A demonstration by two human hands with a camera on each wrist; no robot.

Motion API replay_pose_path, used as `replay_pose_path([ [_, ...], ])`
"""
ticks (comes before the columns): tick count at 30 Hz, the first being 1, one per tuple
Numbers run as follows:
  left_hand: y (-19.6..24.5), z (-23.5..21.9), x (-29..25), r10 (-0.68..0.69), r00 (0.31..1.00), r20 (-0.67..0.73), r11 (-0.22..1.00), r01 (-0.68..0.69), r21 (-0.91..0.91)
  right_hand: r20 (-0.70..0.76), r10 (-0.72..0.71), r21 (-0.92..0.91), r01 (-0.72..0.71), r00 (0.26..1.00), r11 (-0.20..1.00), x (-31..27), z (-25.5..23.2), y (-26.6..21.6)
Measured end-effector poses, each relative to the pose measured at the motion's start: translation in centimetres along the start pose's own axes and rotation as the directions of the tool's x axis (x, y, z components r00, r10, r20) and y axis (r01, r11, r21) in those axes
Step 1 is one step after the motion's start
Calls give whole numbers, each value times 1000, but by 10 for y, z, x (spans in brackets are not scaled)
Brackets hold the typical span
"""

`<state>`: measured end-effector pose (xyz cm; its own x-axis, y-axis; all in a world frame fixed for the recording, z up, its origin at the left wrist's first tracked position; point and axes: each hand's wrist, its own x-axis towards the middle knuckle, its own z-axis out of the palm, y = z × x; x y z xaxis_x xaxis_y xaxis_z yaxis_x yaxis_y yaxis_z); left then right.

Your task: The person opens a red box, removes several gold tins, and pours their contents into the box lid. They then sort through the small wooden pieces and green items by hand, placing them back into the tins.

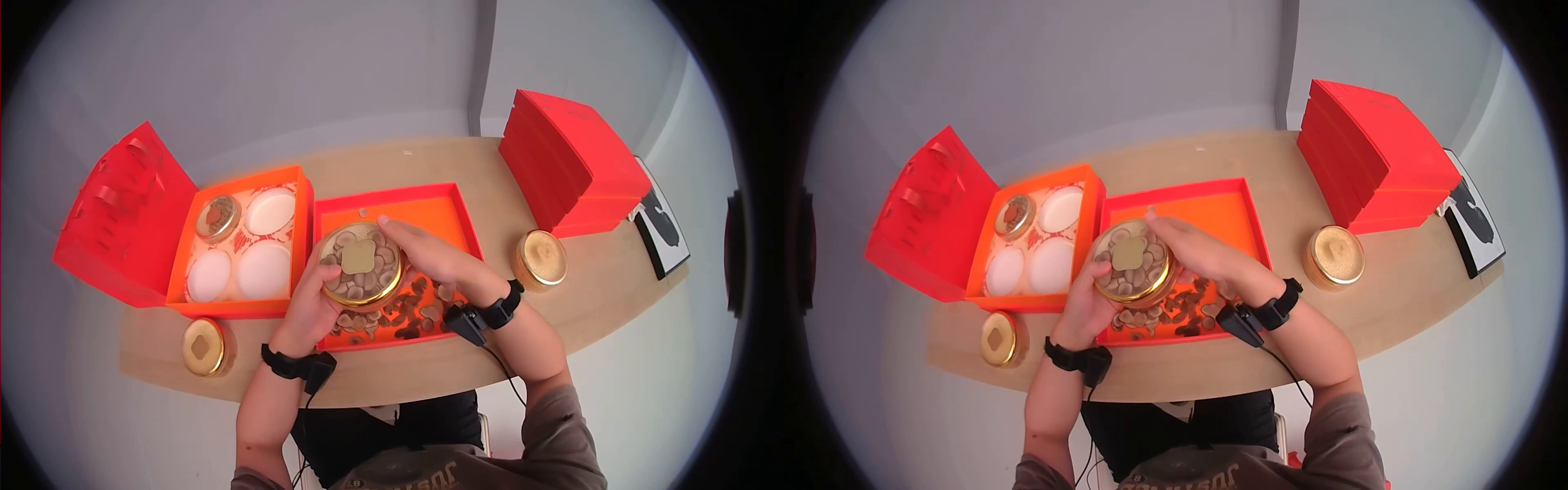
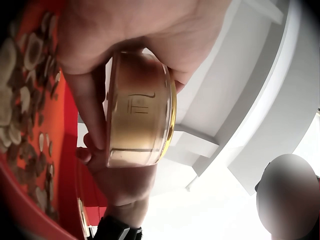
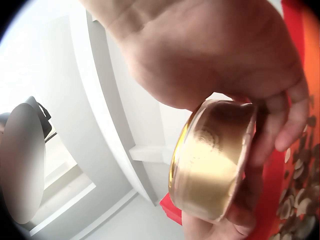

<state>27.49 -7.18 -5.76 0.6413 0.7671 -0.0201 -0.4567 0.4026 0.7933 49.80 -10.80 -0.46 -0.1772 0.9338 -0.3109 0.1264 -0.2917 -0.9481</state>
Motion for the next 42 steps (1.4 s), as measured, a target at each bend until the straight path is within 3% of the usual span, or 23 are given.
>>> replay_pose_path([
  [3,-1,-2,2,-27,999,-30,995,24,-93,-29,-74,-83,71,997,994,8,0,11],
  [9,-2,3,2,56,996,-76,998,-59,-36,9,-140,-54,141,990,989,8,1,15],
  [14,1,2,0,18,997,-68,999,-20,-26,-13,-73,17,73,997,997,5,4,9],
  [19,4,-1,-2,-67,998,-21,983,62,-173,-21,-47,87,49,999,995,4,5,9],
  [24,4,-1,0,33,998,-44,994,-37,-100,-82,-59,176,73,995,982,-1,11,3],
  [28,4,0,0,43,996,-73,996,-48,-71,-79,-92,169,104,993,980,4,8,7],
  [30,5,0,-1,32,993,-111,994,-44,-103,-1,-21,192,21,1000,981,5,3,9],
  [34,2,-1,1,1,982,-188,983,-36,-183,6,7,206,-8,1000,978,3,3,4],
  [42,1,-2,-1,-33,993,-116,984,12,-178,-47,7,102,-2,999,995,-2,7,-1],
])
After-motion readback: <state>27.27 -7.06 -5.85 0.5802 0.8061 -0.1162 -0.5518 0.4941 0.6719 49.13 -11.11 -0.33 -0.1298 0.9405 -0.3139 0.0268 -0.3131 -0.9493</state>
